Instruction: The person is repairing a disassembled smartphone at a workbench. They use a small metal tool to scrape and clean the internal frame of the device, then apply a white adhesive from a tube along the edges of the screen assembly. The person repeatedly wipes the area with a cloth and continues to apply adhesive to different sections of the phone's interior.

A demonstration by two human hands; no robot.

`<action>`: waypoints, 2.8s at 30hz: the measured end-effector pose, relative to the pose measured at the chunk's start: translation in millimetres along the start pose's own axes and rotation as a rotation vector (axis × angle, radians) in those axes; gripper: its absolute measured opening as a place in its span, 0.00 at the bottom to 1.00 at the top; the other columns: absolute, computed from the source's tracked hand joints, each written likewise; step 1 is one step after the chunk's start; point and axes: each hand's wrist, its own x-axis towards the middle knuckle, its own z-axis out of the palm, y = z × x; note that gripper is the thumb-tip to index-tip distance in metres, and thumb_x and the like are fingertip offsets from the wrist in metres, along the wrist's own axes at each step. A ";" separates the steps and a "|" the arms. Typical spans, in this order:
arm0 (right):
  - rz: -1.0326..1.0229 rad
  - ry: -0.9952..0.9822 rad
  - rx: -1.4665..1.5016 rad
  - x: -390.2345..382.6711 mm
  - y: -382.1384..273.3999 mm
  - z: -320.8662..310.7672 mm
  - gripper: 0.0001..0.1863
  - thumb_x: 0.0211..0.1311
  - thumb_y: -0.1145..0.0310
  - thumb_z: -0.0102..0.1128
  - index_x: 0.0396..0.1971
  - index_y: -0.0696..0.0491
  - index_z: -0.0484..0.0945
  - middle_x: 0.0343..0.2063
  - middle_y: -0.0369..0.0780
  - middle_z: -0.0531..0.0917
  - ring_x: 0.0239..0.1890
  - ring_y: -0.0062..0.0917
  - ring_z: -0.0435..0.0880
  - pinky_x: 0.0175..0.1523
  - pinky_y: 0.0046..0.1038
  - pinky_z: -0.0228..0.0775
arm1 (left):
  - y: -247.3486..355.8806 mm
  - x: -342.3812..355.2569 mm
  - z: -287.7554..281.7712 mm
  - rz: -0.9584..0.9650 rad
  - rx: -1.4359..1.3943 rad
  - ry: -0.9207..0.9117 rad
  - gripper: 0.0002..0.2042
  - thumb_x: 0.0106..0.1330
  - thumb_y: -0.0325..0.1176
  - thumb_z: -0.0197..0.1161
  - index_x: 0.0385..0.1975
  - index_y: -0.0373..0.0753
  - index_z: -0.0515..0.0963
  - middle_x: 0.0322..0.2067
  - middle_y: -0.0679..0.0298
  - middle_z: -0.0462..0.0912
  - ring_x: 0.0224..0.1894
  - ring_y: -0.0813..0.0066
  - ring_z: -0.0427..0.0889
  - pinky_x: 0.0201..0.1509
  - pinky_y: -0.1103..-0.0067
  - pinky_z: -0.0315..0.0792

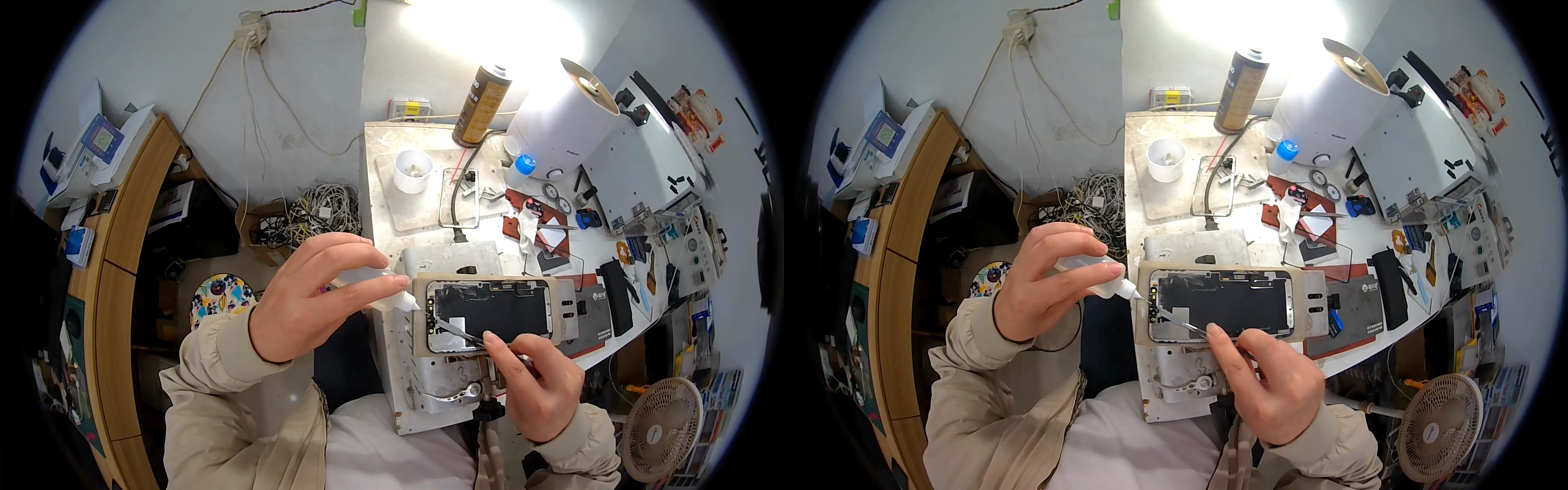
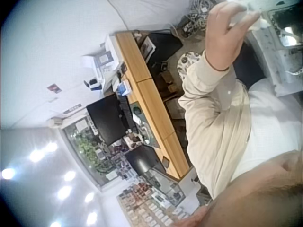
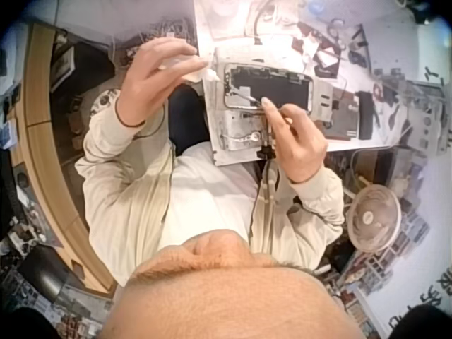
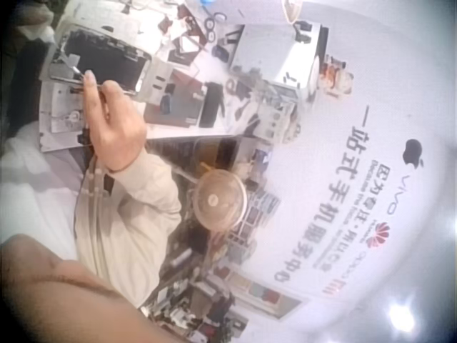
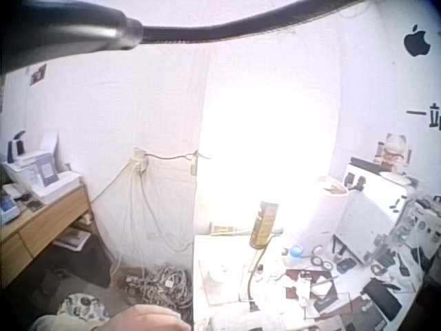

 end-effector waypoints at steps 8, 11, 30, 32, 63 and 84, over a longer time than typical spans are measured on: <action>-0.017 -0.012 0.000 2.1 -0.6 -1.7 0.30 0.45 0.82 0.70 0.53 0.50 0.90 0.35 0.35 0.80 0.25 0.22 0.80 0.24 0.25 0.71 | 1.1 1.0 -0.1 -0.005 -0.007 -0.005 0.28 0.52 0.23 0.74 0.58 0.45 0.85 0.52 0.60 0.81 0.57 0.56 0.79 0.61 0.65 0.75; 0.015 -0.015 0.032 1.5 0.0 -0.5 0.29 0.45 0.82 0.69 0.53 0.50 0.90 0.35 0.35 0.80 0.25 0.23 0.80 0.25 0.26 0.72 | 1.3 1.0 0.0 -0.002 -0.011 -0.001 0.29 0.52 0.22 0.74 0.59 0.45 0.85 0.52 0.60 0.81 0.57 0.56 0.79 0.61 0.65 0.75; 0.128 -0.098 0.183 9.2 0.2 -8.0 0.29 0.47 0.86 0.65 0.52 0.49 0.90 0.34 0.36 0.81 0.23 0.27 0.81 0.25 0.30 0.73 | -0.6 -0.5 -0.5 -0.001 -0.006 -0.008 0.29 0.52 0.22 0.74 0.59 0.45 0.85 0.53 0.60 0.81 0.58 0.56 0.79 0.61 0.65 0.75; 0.115 -0.110 0.139 10.6 -2.1 -11.0 0.29 0.47 0.85 0.66 0.52 0.49 0.90 0.35 0.36 0.81 0.23 0.27 0.81 0.25 0.29 0.73 | -0.2 -0.6 -1.0 0.000 -0.004 -0.006 0.29 0.52 0.22 0.74 0.59 0.45 0.85 0.53 0.60 0.81 0.57 0.56 0.79 0.61 0.65 0.75; -0.065 0.045 -0.055 -1.3 -12.1 -3.1 0.30 0.46 0.81 0.67 0.56 0.52 0.88 0.37 0.37 0.78 0.26 0.25 0.74 0.29 0.29 0.70 | 3.8 -1.0 -7.4 0.005 0.015 0.019 0.31 0.49 0.22 0.75 0.58 0.45 0.85 0.52 0.60 0.81 0.57 0.56 0.79 0.60 0.65 0.75; -0.029 -0.189 -0.169 -1.5 -37.9 -15.2 0.31 0.56 0.79 0.64 0.64 0.55 0.83 0.36 0.36 0.77 0.26 0.24 0.74 0.30 0.26 0.72 | -0.2 -2.1 -5.1 0.013 -0.012 0.019 0.30 0.50 0.23 0.75 0.58 0.45 0.85 0.53 0.60 0.80 0.58 0.56 0.78 0.61 0.64 0.75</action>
